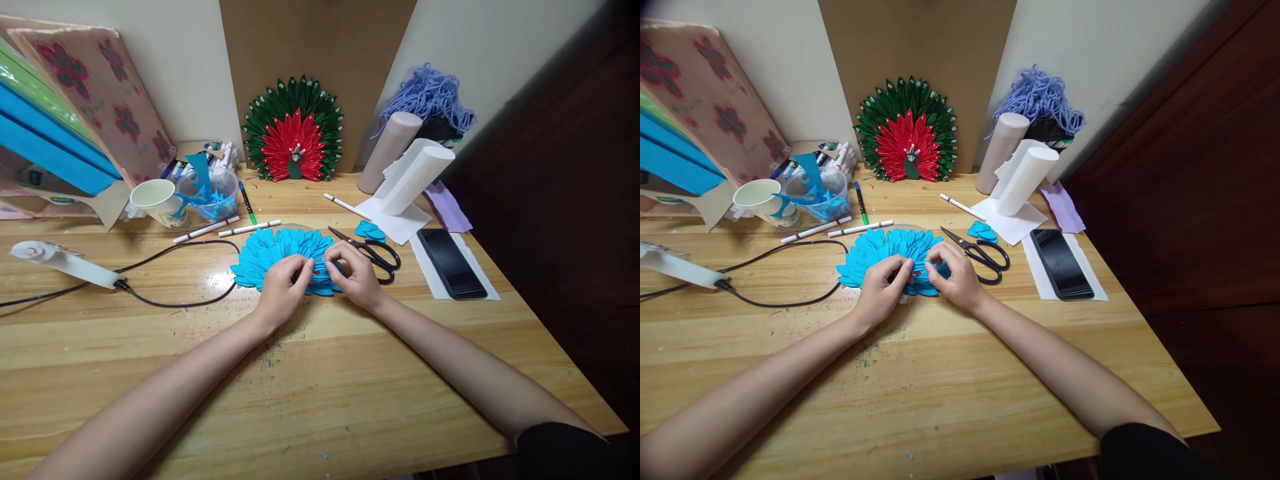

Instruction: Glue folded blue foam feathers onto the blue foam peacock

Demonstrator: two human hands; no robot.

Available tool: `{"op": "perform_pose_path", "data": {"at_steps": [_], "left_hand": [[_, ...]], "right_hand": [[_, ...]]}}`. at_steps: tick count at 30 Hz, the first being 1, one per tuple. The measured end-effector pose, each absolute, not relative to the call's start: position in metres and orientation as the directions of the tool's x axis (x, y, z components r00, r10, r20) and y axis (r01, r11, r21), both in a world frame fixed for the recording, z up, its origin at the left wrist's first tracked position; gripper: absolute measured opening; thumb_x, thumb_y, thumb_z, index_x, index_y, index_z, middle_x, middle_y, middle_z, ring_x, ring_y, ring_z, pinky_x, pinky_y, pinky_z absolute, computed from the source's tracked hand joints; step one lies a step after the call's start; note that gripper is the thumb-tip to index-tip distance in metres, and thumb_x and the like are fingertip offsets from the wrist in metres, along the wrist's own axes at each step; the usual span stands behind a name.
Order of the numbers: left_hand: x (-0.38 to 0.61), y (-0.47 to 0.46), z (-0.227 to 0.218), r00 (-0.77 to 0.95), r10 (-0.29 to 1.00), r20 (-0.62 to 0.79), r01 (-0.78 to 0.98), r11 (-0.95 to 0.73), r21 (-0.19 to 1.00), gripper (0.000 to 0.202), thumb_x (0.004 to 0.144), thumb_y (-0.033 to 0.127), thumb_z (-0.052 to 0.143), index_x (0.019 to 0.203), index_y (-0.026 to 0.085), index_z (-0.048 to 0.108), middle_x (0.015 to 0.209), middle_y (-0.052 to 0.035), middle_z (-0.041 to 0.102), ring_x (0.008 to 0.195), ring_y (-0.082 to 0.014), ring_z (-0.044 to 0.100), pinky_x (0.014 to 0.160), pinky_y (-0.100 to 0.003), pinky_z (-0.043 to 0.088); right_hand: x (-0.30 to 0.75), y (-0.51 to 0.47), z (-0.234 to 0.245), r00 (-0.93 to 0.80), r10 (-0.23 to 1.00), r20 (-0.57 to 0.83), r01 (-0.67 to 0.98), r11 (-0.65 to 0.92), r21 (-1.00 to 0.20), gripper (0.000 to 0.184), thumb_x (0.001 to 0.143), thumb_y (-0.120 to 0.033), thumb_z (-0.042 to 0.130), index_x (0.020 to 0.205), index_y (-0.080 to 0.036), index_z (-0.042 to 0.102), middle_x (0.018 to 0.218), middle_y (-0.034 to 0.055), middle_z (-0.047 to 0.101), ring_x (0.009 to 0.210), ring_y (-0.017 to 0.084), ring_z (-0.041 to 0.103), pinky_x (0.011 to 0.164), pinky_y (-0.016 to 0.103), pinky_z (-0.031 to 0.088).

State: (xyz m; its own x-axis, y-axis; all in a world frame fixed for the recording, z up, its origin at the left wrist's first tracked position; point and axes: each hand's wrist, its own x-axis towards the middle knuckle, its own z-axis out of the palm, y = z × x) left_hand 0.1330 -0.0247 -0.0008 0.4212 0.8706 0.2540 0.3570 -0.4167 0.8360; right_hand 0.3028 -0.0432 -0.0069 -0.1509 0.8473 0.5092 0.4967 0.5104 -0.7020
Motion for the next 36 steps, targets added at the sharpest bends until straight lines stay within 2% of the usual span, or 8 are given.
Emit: {"op": "perform_pose_path", "data": {"at_steps": [6,10,17,21,26,36], "left_hand": [[0.134,-0.025,0.000,0.457,0.855,0.244,0.355,-0.427,0.832,0.027,0.089,0.031,0.045,0.069,0.016,0.054,0.068,-0.0004,0.057,0.065,-0.0121,0.050,0.062,-0.024,0.036],[0.134,-0.025,-0.001,0.458,0.854,0.247,0.371,-0.436,0.820,0.018,0.085,0.032,0.052,0.076,0.017,0.055,0.068,0.0004,0.055,0.063,-0.0120,0.049,0.059,-0.024,0.036],[0.134,-0.025,-0.002,0.387,0.882,0.268,0.275,-0.388,0.880,0.014,0.084,0.029,0.053,0.077,0.017,0.053,0.071,0.0002,0.055,0.064,-0.0112,0.049,0.060,-0.023,0.039],[0.134,-0.024,-0.001,0.415,0.869,0.270,0.241,-0.391,0.888,0.012,0.084,0.028,0.052,0.081,0.017,0.053,0.078,-0.0008,0.057,0.070,-0.0117,0.051,0.065,-0.024,0.041],[0.133,-0.023,-0.001,0.431,0.861,0.269,0.250,-0.401,0.881,0.013,0.084,0.029,0.052,0.079,0.017,0.052,0.081,-0.0014,0.057,0.076,-0.0128,0.052,0.070,-0.024,0.041],[0.112,-0.024,0.006,0.322,0.936,0.142,0.078,-0.176,0.981,0.015,0.077,0.028,0.060,0.078,0.016,0.051,0.073,-0.0006,0.056,0.067,-0.0106,0.054,0.063,-0.023,0.045]], "right_hand": [[0.305,-0.042,-0.011,-0.097,0.890,0.446,0.396,0.446,-0.803,0.004,0.084,-0.022,0.051,0.080,-0.021,0.050,0.079,0.0019,0.052,0.075,0.015,0.052,0.068,0.029,0.044],[0.306,-0.041,-0.013,-0.122,0.909,0.398,0.318,0.415,-0.852,0.004,0.084,-0.024,0.053,0.082,-0.021,0.052,0.080,0.0017,0.052,0.075,0.015,0.052,0.066,0.028,0.044],[0.304,-0.041,-0.008,-0.191,0.893,0.407,0.352,0.449,-0.821,0.005,0.082,-0.022,0.055,0.078,-0.020,0.052,0.077,0.0013,0.053,0.073,0.015,0.051,0.066,0.028,0.043],[0.302,-0.042,-0.006,-0.246,0.891,0.381,0.390,0.451,-0.803,0.006,0.080,-0.022,0.055,0.075,-0.019,0.051,0.074,0.0006,0.052,0.069,0.014,0.050,0.065,0.028,0.042],[0.302,-0.042,-0.006,-0.233,0.907,0.351,0.406,0.419,-0.812,0.008,0.080,-0.026,0.055,0.076,-0.019,0.052,0.075,0.0010,0.053,0.069,0.014,0.050,0.064,0.028,0.043],[0.302,-0.044,-0.009,-0.146,0.916,0.375,0.407,0.401,-0.821,0.012,0.086,-0.027,0.049,0.078,-0.019,0.055,0.077,0.0025,0.056,0.073,0.016,0.054,0.066,0.028,0.044]]}}
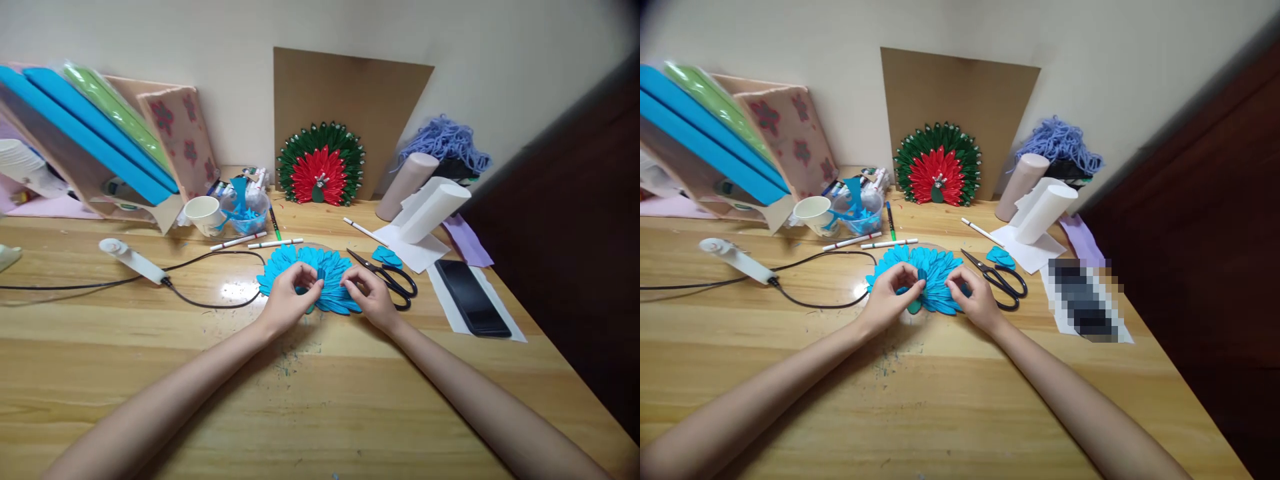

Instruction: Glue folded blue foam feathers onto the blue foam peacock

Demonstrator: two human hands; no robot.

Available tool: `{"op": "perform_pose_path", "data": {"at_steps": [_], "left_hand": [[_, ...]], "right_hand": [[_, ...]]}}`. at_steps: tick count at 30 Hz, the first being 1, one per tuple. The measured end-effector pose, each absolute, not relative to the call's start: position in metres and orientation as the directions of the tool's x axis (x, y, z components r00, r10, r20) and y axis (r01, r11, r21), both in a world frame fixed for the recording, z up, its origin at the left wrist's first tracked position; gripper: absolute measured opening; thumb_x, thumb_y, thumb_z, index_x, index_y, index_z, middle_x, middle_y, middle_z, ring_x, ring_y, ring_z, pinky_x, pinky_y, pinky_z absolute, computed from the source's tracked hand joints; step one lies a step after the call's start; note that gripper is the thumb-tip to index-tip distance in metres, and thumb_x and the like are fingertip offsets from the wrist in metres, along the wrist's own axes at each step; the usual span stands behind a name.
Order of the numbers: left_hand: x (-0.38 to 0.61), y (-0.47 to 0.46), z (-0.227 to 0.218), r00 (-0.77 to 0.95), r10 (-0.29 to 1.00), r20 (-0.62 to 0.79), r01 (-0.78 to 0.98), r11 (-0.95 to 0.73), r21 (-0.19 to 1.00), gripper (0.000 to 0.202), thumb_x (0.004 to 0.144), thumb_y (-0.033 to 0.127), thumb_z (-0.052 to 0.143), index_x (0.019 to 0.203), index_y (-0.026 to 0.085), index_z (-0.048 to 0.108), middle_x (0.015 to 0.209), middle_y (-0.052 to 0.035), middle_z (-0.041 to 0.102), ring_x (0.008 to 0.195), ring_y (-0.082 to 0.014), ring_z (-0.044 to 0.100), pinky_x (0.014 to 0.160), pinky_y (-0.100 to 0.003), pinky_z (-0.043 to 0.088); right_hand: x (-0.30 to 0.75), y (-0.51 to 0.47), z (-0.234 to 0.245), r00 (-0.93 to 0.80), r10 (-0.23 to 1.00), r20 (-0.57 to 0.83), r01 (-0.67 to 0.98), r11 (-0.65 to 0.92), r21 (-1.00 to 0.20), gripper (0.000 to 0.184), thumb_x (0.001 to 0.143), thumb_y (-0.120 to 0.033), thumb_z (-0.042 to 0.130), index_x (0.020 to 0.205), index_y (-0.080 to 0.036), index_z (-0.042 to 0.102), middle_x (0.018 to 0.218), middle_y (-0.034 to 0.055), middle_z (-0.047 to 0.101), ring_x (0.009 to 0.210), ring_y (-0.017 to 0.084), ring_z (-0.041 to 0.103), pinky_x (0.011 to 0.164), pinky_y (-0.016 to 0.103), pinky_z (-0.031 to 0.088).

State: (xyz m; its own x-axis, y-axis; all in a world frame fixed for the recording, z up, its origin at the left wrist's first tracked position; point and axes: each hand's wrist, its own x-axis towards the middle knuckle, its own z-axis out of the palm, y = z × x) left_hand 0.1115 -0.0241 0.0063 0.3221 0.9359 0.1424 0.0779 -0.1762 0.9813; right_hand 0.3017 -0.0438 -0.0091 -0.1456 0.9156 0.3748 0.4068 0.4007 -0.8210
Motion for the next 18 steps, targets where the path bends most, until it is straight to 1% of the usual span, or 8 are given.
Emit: {"op": "perform_pose_path", "data": {"at_steps": [4,7,10,14,16,18], "left_hand": [[0.065,-0.029,0.015,0.284,0.956,0.068,0.111,-0.104,0.988,0.017,0.073,0.028,0.064,0.077,0.014,0.054,0.070,-0.0004,0.056,0.063,-0.0099,0.053,0.060,-0.022,0.044],[0.023,-0.034,0.018,0.244,0.970,-0.009,0.125,-0.022,0.992,0.020,0.070,0.030,0.067,0.075,0.014,0.056,0.068,-0.0007,0.057,0.059,-0.0089,0.051,0.056,-0.021,0.042],[-0.018,-0.040,0.019,0.192,0.978,-0.075,0.135,0.050,0.990,0.024,0.064,0.031,0.072,0.071,0.013,0.057,0.069,-0.0020,0.060,0.058,-0.0093,0.053,0.055,-0.022,0.043],[-0.066,-0.047,0.021,0.100,0.985,-0.140,0.152,0.124,0.980,0.026,0.060,0.033,0.076,0.069,0.015,0.060,0.069,-0.0032,0.063,0.062,-0.0130,0.059,0.058,-0.025,0.046],[-0.088,-0.050,0.020,0.053,0.988,-0.142,0.153,0.133,0.979,0.026,0.060,0.035,0.076,0.068,0.015,0.061,0.069,-0.0037,0.065,0.063,-0.0141,0.060,0.060,-0.026,0.048],[-0.109,-0.053,0.018,0.014,0.988,-0.151,0.162,0.147,0.976,0.027,0.059,0.036,0.076,0.067,0.015,0.061,0.069,-0.0039,0.065,0.063,-0.0143,0.060,0.060,-0.026,0.048]], "right_hand": [[0.297,-0.051,-0.008,-0.197,0.886,0.419,0.442,0.462,-0.769,0.013,0.087,-0.023,0.048,0.076,-0.019,0.055,0.076,0.0029,0.056,0.073,0.016,0.054,0.069,0.030,0.043],[0.283,-0.059,-0.007,-0.231,0.883,0.409,0.435,0.470,-0.768,0.014,0.088,-0.023,0.048,0.076,-0.021,0.055,0.076,0.0033,0.057,0.074,0.017,0.055,0.069,0.031,0.043],[0.257,-0.066,-0.005,-0.282,0.901,0.330,0.407,0.424,-0.809,0.015,0.089,-0.026,0.047,0.077,-0.021,0.055,0.077,0.0033,0.057,0.075,0.018,0.055,0.069,0.031,0.043],[0.197,-0.061,0.000,-0.347,0.922,0.169,0.345,0.294,-0.891,0.018,0.089,-0.032,0.044,0.080,-0.021,0.054,0.078,0.0032,0.058,0.076,0.018,0.057,0.067,0.030,0.046],[0.159,-0.051,0.001,-0.389,0.915,0.103,0.294,0.229,-0.928,0.015,0.088,-0.033,0.045,0.086,-0.020,0.053,0.084,0.0036,0.059,0.077,0.017,0.058,0.067,0.030,0.048],[0.119,-0.038,0.000,-0.420,0.904,0.081,0.295,0.221,-0.930,0.015,0.085,-0.032,0.049,0.094,-0.020,0.051,0.093,0.0055,0.060,0.081,0.018,0.059,0.073,0.033,0.049]]}}
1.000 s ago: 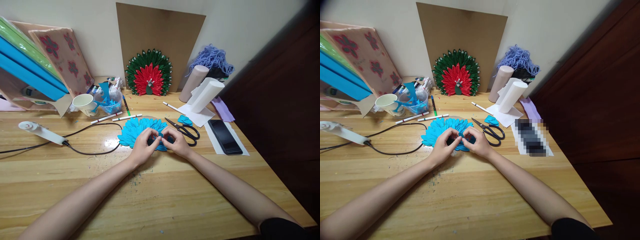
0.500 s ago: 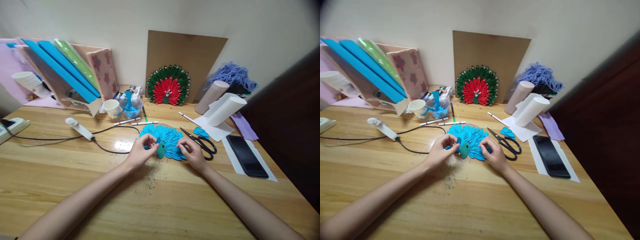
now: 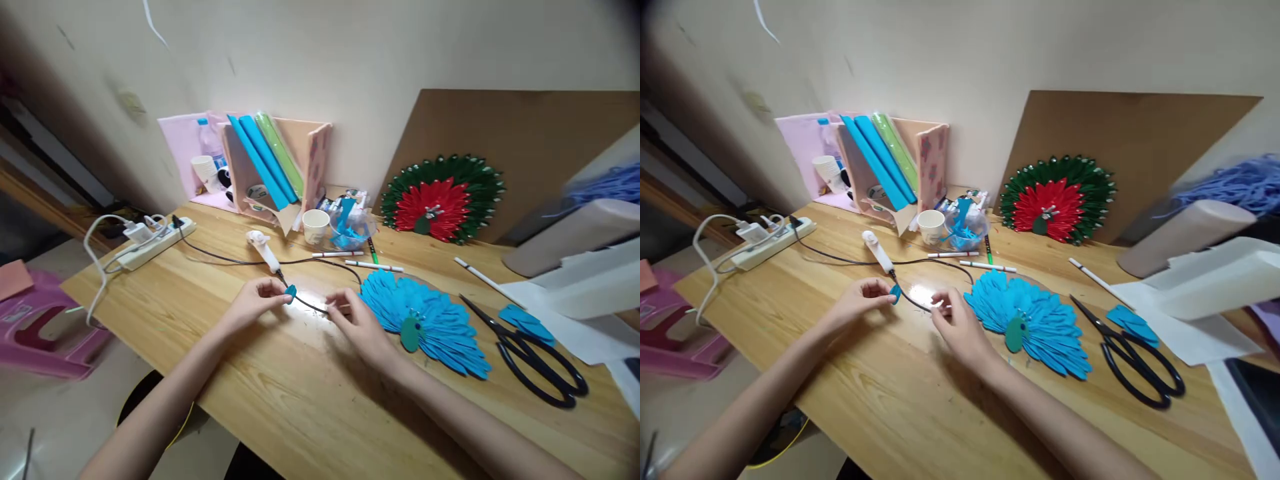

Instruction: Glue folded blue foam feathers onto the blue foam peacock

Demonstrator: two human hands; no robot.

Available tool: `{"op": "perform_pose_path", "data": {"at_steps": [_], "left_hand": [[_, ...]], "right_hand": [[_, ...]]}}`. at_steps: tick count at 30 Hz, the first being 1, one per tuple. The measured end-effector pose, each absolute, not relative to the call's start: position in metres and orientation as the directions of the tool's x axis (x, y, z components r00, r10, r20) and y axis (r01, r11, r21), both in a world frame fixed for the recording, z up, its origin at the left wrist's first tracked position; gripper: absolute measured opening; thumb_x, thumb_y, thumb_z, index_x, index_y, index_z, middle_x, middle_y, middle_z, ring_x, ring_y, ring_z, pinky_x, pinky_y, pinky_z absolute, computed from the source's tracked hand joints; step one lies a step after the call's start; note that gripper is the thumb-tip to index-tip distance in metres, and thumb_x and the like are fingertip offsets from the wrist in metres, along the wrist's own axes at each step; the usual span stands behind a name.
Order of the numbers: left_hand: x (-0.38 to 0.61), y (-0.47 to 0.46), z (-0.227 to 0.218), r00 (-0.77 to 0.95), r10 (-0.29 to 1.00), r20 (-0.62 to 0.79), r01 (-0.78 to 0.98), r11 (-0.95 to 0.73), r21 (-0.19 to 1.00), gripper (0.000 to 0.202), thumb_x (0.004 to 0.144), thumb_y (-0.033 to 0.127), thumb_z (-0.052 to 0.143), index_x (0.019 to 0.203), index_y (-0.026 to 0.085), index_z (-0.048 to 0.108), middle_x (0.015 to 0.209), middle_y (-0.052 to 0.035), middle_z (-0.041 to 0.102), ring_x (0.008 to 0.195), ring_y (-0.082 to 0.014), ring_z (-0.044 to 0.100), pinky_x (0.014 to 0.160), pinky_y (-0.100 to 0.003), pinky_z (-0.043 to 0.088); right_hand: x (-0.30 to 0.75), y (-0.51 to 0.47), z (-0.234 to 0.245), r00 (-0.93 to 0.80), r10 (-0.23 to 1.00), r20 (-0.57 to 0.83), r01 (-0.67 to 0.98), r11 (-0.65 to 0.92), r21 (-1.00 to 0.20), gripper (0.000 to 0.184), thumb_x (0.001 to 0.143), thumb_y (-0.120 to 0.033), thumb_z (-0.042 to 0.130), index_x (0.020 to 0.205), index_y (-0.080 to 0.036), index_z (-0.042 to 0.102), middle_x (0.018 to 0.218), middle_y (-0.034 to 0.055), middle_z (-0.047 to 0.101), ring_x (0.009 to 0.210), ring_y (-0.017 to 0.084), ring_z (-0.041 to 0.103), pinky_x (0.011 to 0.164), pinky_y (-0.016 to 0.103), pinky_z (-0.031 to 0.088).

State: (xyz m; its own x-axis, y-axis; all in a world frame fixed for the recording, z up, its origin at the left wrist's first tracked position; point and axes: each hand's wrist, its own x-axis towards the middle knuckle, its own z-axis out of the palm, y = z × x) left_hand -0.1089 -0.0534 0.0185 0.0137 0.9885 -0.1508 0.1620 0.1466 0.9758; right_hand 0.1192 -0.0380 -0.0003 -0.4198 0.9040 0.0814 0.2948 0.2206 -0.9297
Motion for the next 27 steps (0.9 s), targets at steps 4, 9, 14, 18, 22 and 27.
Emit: {"op": "perform_pose_path", "data": {"at_steps": [4,9,14,18,22,27], "left_hand": [[-0.145,-0.058,0.012,-0.103,0.980,-0.169,0.179,0.185,0.966,0.030,0.056,0.036,0.078,0.068,0.013,0.063,0.067,-0.0036,0.066,0.061,-0.0142,0.061,0.062,-0.027,0.048],[-0.169,-0.059,0.005,-0.296,0.944,-0.146,0.095,0.181,0.979,0.032,0.053,0.035,0.080,0.067,0.012,0.063,0.063,-0.0025,0.066,0.058,-0.0127,0.061,0.063,-0.026,0.050],[-0.174,-0.056,0.000,-0.459,0.874,-0.158,0.020,0.188,0.982,0.033,0.049,0.033,0.081,0.065,0.012,0.062,0.058,-0.0026,0.066,0.054,-0.0136,0.061,0.059,-0.028,0.050],[-0.183,-0.055,-0.004,-0.544,0.828,-0.135,0.018,0.172,0.985,0.027,0.053,0.031,0.079,0.067,0.013,0.064,0.059,-0.0025,0.066,0.055,-0.0138,0.061,0.059,-0.027,0.050],[-0.190,-0.057,-0.007,-0.592,0.800,-0.097,0.044,0.153,0.987,0.022,0.058,0.029,0.075,0.070,0.012,0.067,0.065,-0.0040,0.068,0.059,-0.0142,0.061,0.062,-0.027,0.048],[-0.191,-0.058,-0.008,-0.597,0.799,-0.074,0.072,0.145,0.987,0.019,0.063,0.028,0.071,0.073,0.012,0.069,0.068,-0.0048,0.069,0.062,-0.0138,0.061,0.064,-0.026,0.048]], "right_hand": [[0.046,-0.007,-0.007,-0.409,0.902,0.142,0.368,0.305,-0.878,0.033,0.080,-0.029,0.053,0.109,-0.016,0.045,0.104,0.0124,0.058,0.096,0.023,0.058,0.084,0.041,0.045],[-0.016,0.024,-0.011,-0.465,0.843,0.270,0.406,0.474,-0.782,0.038,0.074,-0.027,0.058,0.109,-0.015,0.050,0.104,0.0127,0.059,0.098,0.025,0.054,0.086,0.042,0.042],[-0.038,0.041,-0.011,-0.546,0.807,0.225,0.432,0.501,-0.750,0.016,0.071,-0.022,0.054,0.084,-0.015,0.058,0.080,0.0073,0.061,0.076,0.022,0.055,0.071,0.035,0.043],[-0.027,0.034,-0.011,-0.540,0.817,0.202,0.403,0.462,-0.790,0.017,0.076,-0.025,0.047,0.086,-0.016,0.058,0.075,0.0044,0.061,0.067,0.020,0.056,0.063,0.031,0.043],[-0.005,0.019,-0.014,-0.544,0.817,0.192,0.297,0.401,-0.867,0.027,0.083,-0.038,0.046,0.093,-0.017,0.060,0.084,0.0052,0.065,0.076,0.021,0.059,0.069,0.031,0.044],[0.009,0.012,-0.020,-0.677,0.724,0.133,0.180,0.338,-0.924,0.030,0.084,-0.043,0.047,0.089,-0.017,0.060,0.084,0.0054,0.064,0.076,0.020,0.059,0.068,0.030,0.046]]}}
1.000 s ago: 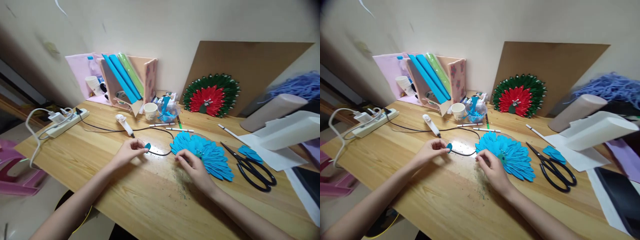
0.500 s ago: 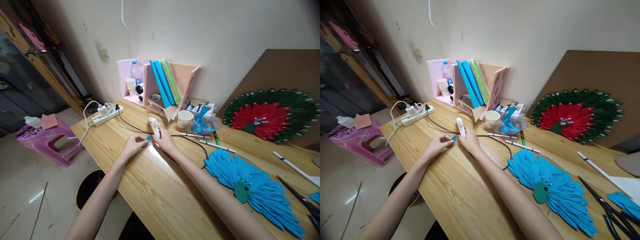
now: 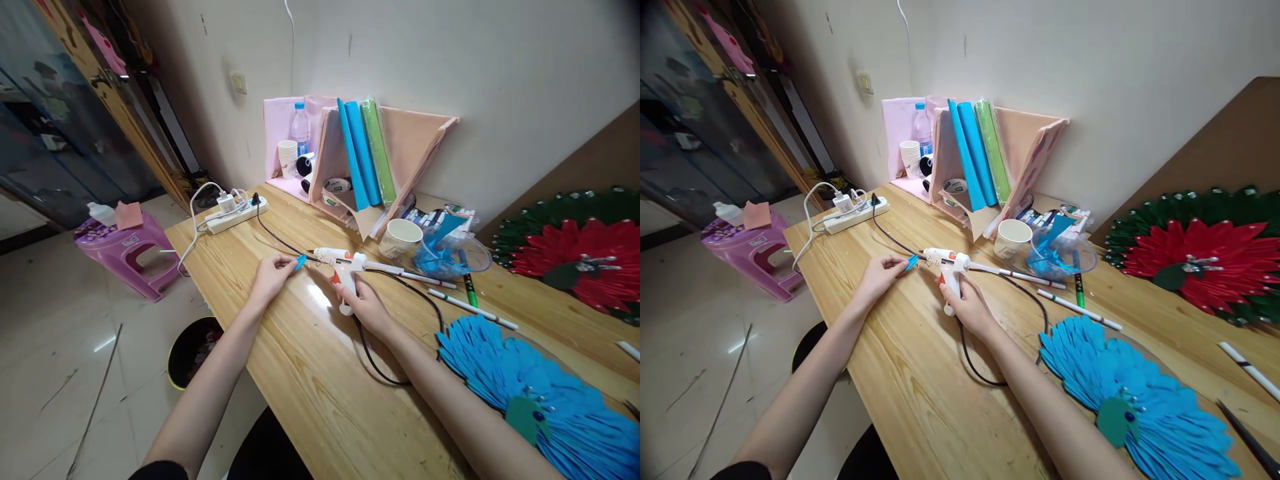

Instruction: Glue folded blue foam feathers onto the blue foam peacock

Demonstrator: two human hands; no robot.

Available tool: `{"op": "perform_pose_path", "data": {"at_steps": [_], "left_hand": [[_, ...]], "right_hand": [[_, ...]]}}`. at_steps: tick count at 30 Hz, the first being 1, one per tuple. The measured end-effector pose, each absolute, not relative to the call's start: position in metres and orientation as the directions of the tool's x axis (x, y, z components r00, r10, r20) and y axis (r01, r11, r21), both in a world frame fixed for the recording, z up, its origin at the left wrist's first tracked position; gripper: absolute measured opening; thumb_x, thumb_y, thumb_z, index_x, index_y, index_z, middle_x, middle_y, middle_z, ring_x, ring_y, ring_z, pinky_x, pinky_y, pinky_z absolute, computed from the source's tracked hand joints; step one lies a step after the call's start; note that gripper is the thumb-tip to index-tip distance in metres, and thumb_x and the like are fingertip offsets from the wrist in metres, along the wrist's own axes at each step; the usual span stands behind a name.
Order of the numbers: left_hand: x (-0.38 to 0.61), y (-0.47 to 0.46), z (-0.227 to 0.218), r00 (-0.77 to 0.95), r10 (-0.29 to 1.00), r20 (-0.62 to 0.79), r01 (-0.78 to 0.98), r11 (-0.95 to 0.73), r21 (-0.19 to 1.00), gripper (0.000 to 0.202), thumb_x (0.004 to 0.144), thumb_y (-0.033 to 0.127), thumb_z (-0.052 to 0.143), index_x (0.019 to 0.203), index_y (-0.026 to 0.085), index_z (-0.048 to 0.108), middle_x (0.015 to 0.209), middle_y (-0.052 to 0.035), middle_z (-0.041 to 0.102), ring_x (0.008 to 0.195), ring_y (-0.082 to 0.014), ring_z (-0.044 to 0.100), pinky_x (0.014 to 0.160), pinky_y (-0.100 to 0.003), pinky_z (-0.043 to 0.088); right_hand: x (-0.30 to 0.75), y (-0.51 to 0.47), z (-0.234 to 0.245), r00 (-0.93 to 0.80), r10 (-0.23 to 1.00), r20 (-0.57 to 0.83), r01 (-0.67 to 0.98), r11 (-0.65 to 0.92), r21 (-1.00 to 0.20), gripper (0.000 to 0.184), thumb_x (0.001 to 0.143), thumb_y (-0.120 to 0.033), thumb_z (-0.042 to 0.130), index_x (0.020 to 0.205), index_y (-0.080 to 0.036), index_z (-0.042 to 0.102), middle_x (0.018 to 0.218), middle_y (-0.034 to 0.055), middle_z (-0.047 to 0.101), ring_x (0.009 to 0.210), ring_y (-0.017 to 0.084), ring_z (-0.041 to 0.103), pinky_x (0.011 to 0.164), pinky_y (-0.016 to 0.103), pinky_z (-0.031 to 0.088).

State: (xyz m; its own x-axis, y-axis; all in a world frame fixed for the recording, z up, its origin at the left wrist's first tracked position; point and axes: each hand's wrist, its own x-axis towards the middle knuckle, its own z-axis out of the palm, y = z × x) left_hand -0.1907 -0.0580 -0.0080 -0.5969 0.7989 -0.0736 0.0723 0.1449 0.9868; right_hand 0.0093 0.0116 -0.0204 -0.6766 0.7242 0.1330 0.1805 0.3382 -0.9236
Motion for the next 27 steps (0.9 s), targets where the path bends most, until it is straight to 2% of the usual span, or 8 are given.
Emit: {"op": "perform_pose_path", "data": {"at_steps": [5,14,27], "left_hand": [[-0.1901,-0.0579,-0.0082,-0.610,0.790,-0.061,0.085,0.142,0.986,0.017,0.065,0.026,0.069,0.074,0.011,0.069,0.069,-0.0051,0.069,0.062,-0.0134,0.060,0.064,-0.026,0.047],[-0.1904,-0.0572,-0.0108,-0.615,0.787,-0.045,0.105,0.138,0.985,0.017,0.066,0.024,0.068,0.075,0.010,0.069,0.070,-0.0060,0.069,0.061,-0.0136,0.061,0.064,-0.026,0.048],[-0.1907,-0.0571,-0.0124,-0.599,0.800,-0.027,0.137,0.136,0.981,0.015,0.066,0.023,0.069,0.074,0.011,0.069,0.069,-0.0058,0.069,0.061,-0.0137,0.060,0.062,-0.025,0.046]], "right_hand": [[0.0091,0.0133,-0.0246,-0.725,0.681,0.107,0.137,0.294,-0.946,0.028,0.084,-0.042,0.048,0.091,-0.017,0.058,0.090,0.0059,0.064,0.085,0.020,0.059,0.072,0.031,0.046],[0.0104,0.0112,-0.0277,-0.737,0.672,0.074,0.152,0.272,-0.950,0.029,0.084,-0.041,0.048,0.094,-0.016,0.059,0.079,0.0014,0.059,0.066,0.015,0.053,0.061,0.026,0.041],[0.0092,0.0129,-0.0284,-0.755,0.651,0.079,0.165,0.304,-0.938,0.025,0.084,-0.042,0.045,0.080,-0.018,0.052,0.067,-0.0011,0.048,0.060,0.014,0.045,0.057,0.026,0.036]]}}
